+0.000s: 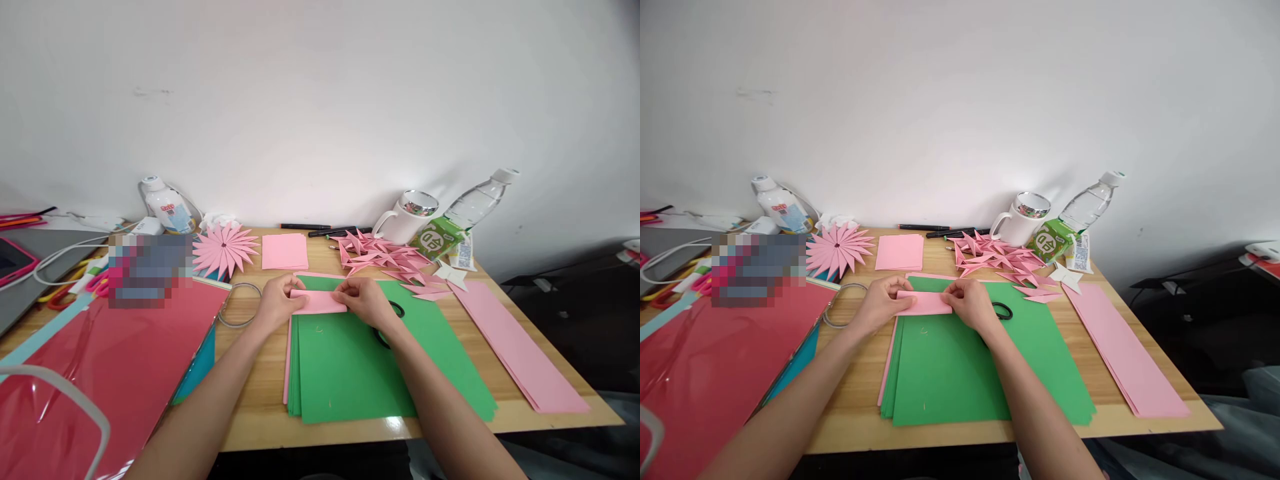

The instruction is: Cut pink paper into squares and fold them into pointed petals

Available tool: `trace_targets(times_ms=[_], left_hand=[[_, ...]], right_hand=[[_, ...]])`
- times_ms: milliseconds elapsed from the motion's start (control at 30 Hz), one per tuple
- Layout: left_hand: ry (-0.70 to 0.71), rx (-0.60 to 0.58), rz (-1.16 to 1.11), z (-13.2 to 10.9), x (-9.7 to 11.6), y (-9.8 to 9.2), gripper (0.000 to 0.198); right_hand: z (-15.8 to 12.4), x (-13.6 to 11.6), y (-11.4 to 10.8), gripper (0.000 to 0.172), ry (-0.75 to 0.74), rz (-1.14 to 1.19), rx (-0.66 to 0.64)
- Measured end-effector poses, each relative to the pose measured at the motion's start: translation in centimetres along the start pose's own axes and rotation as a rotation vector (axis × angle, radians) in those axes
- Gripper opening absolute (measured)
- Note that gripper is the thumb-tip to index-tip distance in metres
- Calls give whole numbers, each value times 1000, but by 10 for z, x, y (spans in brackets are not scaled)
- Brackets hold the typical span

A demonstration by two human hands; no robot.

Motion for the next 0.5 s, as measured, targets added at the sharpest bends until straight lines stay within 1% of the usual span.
trace_targets(times_ms=[67,233,300,367,433,500], left_hand=[[56,6,88,0,2,0,16],[135,4,245,-2,8,2,11],[178,-22,301,-5,11,5,14],[249,-58,382,-8,16,10,16],[309,-100,496,-11,20,15,17],[337,-121,623,-14,23,19,20]], right_hand=[[0,-1,2,18,-19,-113,-4],[-2,-7,5,12,-52,-243,-14],[-3,-9,4,10,-52,-299,-10],[-3,-9,2,9,-46,-346,0],[-3,-9,2,8,-37,-379,5],[-3,-8,2,7,-28,-398,4]])
Point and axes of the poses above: each hand's wrist, its own z-axis towards the middle knuckle, its own y-axis out of the palm, x = y × z, the point moved 8 cm from there along z, towards the middle knuckle, and after that the axes turned 2 degrees about x, right-handed, at the moved point
